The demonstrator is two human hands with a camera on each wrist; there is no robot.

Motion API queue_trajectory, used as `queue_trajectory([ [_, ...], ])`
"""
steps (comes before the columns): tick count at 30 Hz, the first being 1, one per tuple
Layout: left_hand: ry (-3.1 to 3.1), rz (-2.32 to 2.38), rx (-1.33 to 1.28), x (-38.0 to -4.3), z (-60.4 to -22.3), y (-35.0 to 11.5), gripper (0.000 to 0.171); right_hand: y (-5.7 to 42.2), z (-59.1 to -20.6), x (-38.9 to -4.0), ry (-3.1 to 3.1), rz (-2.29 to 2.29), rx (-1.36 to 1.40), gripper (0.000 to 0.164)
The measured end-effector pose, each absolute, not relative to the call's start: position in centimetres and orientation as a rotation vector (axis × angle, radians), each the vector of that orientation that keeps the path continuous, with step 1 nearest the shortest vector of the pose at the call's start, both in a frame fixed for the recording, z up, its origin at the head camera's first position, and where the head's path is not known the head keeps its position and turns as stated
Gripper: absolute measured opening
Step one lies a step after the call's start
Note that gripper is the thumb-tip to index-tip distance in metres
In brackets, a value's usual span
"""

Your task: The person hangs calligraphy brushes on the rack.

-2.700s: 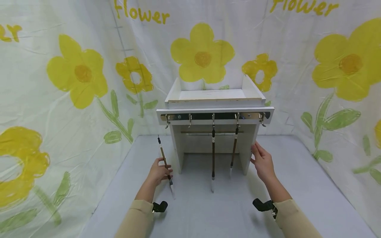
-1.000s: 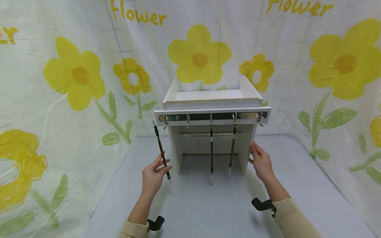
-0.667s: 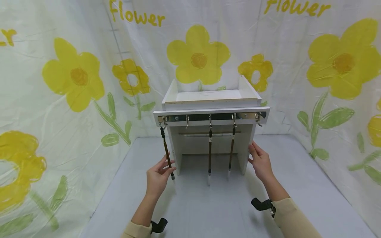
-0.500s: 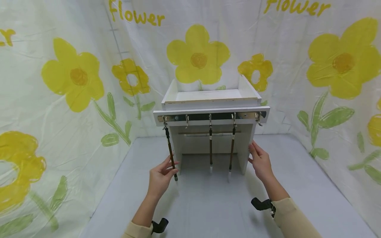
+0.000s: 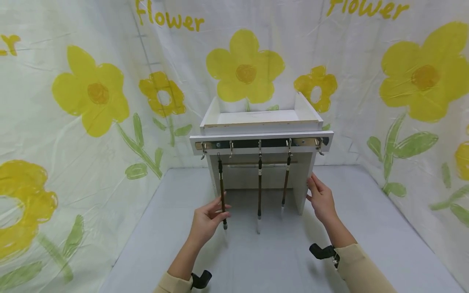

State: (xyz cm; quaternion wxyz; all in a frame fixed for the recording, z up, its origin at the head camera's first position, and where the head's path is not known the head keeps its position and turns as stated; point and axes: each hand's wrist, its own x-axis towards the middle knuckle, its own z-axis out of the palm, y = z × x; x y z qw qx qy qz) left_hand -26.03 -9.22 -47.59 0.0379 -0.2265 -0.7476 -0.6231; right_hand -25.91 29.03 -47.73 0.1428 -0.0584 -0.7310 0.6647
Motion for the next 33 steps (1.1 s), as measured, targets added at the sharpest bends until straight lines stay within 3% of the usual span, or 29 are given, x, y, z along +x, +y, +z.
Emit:
queue_trajectory([
  [22, -2.415, -1.961, -0.835, -25.54, -48.19, -8.57, 0.063, 29.03, -48.14, -25.79, -2.125, 1.885, -0.178, 0.065],
  [33, -2.408, -1.938, -0.849, -25.93, -47.86, -8.48, 0.064, 29.07, -48.00, -25.89, -2.112, 1.903, -0.171, 0.060],
])
